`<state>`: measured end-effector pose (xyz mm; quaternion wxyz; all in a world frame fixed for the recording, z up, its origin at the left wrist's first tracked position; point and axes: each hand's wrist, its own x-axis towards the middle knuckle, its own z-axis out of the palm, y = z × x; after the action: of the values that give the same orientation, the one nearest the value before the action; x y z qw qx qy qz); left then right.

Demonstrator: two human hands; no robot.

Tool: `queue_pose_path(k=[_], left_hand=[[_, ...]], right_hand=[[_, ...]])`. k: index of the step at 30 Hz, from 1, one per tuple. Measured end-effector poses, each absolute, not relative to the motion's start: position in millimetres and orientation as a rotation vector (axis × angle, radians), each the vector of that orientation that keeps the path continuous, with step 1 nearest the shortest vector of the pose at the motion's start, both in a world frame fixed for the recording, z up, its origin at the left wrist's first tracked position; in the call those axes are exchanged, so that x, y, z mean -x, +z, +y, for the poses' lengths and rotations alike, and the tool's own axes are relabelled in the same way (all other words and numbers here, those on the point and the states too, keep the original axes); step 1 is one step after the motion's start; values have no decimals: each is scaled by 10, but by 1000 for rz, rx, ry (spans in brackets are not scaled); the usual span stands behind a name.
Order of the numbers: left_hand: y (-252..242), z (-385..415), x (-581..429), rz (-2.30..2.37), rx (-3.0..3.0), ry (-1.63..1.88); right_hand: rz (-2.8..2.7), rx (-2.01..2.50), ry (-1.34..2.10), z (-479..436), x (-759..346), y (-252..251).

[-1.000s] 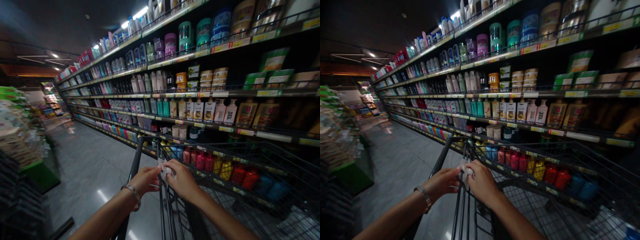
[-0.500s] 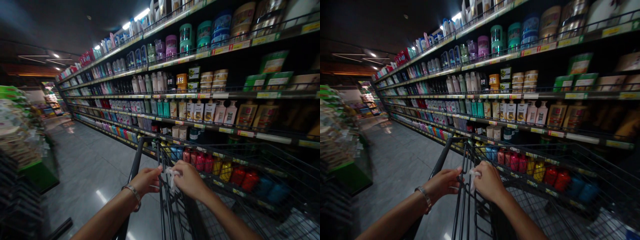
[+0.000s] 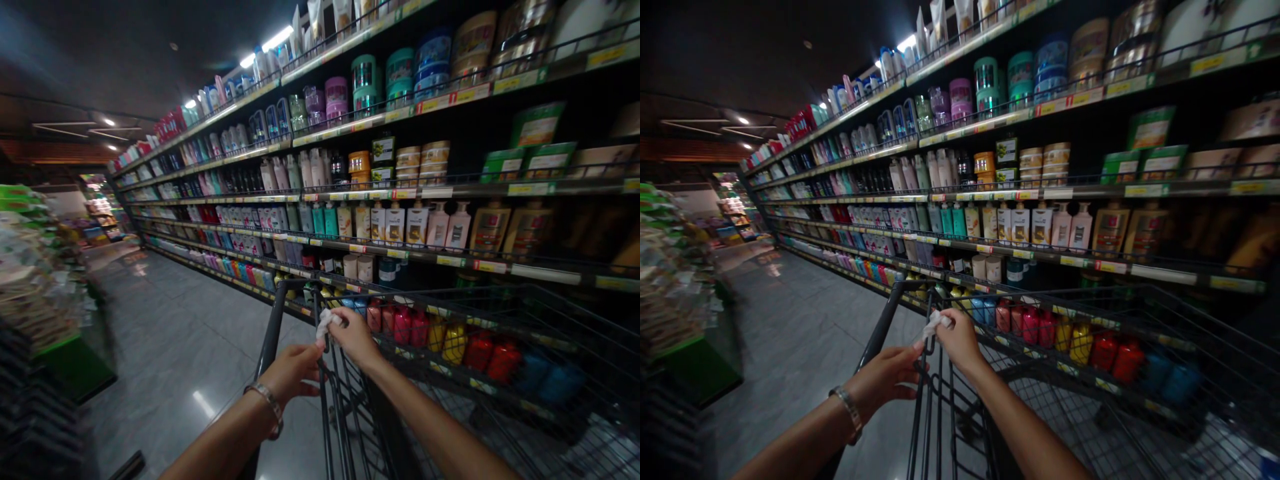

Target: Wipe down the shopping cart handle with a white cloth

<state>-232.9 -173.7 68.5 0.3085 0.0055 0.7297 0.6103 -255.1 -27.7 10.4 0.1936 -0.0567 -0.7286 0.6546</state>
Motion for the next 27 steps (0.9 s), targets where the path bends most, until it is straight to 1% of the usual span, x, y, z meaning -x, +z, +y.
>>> queue_pose_path(k=[5, 9, 15, 21, 23, 27], left_hand=[[714, -1724, 2309, 1941, -4, 1593], [726, -1714, 2308, 1939, 8, 1587], [727, -1720, 2305, 1934, -10, 1582], [742, -1718, 2308, 1940, -11, 1580], [749, -1713, 2311, 1935, -11, 1579], [750, -1707, 2314, 1956, -16, 1570]], right_hand=[[-2044, 181, 1526, -256, 2713, 131], [-2122, 75, 1449, -242, 2786, 154], [-2142, -59, 1568, -303, 2703, 28], [-2222, -42, 1596, -284, 2477, 168], [-2250, -28, 1694, -258, 2396, 241], [-2334, -1, 2053, -148, 2268, 372]])
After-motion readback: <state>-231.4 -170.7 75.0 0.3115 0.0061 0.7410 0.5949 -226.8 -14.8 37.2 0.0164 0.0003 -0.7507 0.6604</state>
